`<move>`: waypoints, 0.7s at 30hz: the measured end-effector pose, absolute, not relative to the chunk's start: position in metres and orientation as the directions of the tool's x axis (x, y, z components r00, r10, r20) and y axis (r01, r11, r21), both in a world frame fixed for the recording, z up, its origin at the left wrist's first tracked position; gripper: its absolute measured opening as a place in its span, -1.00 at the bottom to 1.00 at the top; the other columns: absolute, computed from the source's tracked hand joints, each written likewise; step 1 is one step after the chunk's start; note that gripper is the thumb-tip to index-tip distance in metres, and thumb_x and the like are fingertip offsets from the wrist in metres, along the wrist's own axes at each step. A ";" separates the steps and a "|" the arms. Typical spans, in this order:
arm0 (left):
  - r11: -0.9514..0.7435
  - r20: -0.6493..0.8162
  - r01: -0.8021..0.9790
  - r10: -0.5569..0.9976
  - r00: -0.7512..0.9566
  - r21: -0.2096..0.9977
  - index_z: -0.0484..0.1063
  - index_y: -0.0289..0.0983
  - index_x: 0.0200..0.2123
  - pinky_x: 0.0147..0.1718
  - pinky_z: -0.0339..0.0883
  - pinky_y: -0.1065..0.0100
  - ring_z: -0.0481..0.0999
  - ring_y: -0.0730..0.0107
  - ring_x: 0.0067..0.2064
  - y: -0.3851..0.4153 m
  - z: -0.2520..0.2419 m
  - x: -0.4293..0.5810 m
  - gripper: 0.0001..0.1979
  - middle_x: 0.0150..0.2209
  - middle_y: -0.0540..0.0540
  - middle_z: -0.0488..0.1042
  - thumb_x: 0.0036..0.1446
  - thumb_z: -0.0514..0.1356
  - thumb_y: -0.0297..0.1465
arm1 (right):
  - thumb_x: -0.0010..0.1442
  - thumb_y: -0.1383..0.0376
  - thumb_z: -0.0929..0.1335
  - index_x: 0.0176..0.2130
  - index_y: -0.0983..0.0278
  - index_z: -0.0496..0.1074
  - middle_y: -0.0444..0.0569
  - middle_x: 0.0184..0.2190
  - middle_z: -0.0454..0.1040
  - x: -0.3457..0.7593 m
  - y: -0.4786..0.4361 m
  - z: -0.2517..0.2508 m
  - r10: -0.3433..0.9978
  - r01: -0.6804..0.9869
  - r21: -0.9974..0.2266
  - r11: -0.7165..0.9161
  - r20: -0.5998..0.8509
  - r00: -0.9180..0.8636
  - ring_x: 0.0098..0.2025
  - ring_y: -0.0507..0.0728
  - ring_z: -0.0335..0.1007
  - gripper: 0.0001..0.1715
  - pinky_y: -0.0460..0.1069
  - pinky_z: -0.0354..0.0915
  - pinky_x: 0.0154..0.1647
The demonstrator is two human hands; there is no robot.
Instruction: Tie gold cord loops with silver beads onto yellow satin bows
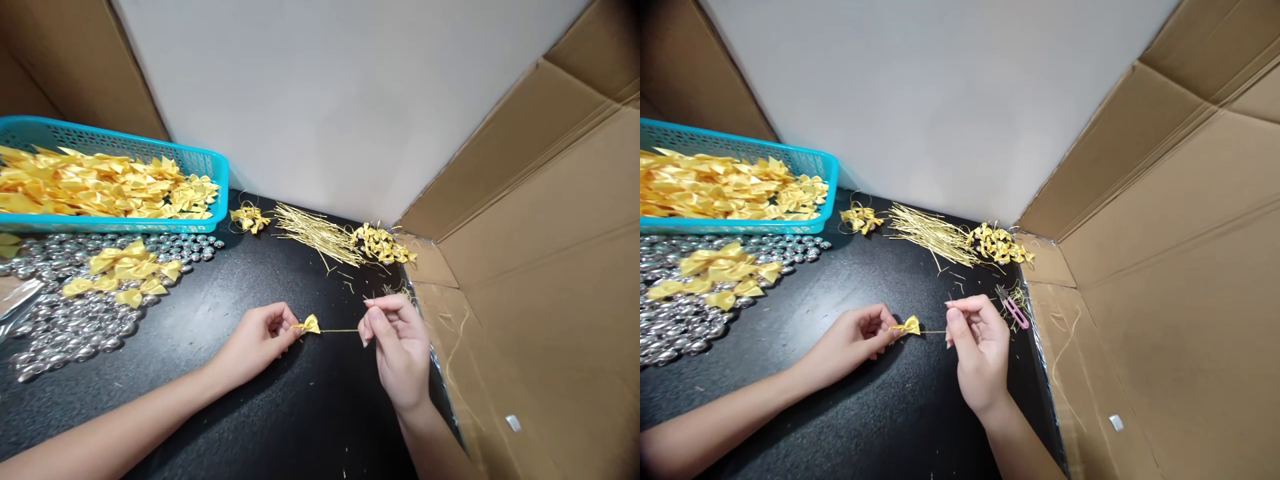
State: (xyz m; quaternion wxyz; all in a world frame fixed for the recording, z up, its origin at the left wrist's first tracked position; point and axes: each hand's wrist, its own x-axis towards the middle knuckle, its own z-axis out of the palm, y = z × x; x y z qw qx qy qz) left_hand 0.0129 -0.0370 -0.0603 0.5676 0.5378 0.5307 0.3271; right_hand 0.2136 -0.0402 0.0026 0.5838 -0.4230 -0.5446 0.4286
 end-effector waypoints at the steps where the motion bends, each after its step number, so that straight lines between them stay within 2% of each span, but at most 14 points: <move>1: 0.207 -0.250 0.198 0.942 0.225 0.958 0.36 -0.26 -0.45 -0.56 0.24 0.46 0.35 0.46 -0.54 -0.037 -0.061 0.013 -0.73 -0.55 0.04 0.39 0.07 0.24 -0.17 | 0.26 0.25 0.38 -0.30 0.23 0.46 -0.21 -0.57 0.31 0.214 -0.038 0.000 0.963 -0.038 -0.963 0.269 0.267 0.042 -0.58 -0.02 0.26 -0.90 -0.10 0.25 -0.55; 5: 0.207 -0.247 0.186 0.942 0.228 0.960 0.35 -0.25 -0.45 -0.56 0.26 0.47 0.34 0.48 -0.54 -0.036 -0.060 0.012 -0.73 -0.54 0.06 0.38 0.10 0.23 -0.17 | 0.27 0.24 0.35 -0.32 0.25 0.42 -0.23 -0.60 0.27 0.211 -0.034 -0.014 0.979 0.040 -0.978 0.203 0.203 0.010 -0.59 -0.02 0.21 -0.85 -0.11 0.18 -0.56; 9: 0.225 -0.264 0.197 0.943 0.204 0.954 0.32 -0.25 -0.47 -0.59 0.25 0.47 0.33 0.48 -0.56 -0.037 -0.056 0.013 -0.70 -0.57 0.07 0.36 0.07 0.23 -0.14 | 0.27 0.27 0.31 -0.31 0.27 0.36 -0.27 -0.64 0.18 0.201 -0.039 -0.032 0.983 0.246 -0.963 0.108 0.067 -0.168 -0.62 -0.04 0.07 -0.88 -0.13 -0.01 -0.61; 13: 0.260 -0.298 0.191 0.930 0.213 0.947 0.34 -0.25 -0.46 -0.60 0.25 0.47 0.32 0.49 -0.57 -0.035 -0.053 0.012 -0.68 -0.58 0.08 0.35 0.05 0.24 -0.12 | 0.25 0.34 0.27 -0.36 0.26 0.31 -0.30 -0.66 0.10 0.193 -0.043 -0.045 0.951 0.359 -0.925 0.128 0.011 -0.310 -0.63 -0.05 0.01 -0.88 -0.12 -0.02 -0.58; 21: 0.338 -0.372 0.171 0.897 0.238 0.925 0.40 -0.28 -0.42 -0.57 0.26 0.48 0.32 0.51 -0.55 -0.034 -0.050 0.008 -0.67 -0.56 0.07 0.37 0.05 0.27 -0.12 | 0.23 0.37 0.25 -0.43 0.24 0.26 -0.29 -0.65 0.06 0.194 -0.044 -0.053 0.949 0.423 -0.895 0.140 -0.001 -0.316 -0.62 -0.06 0.00 -0.82 -0.12 -0.03 -0.55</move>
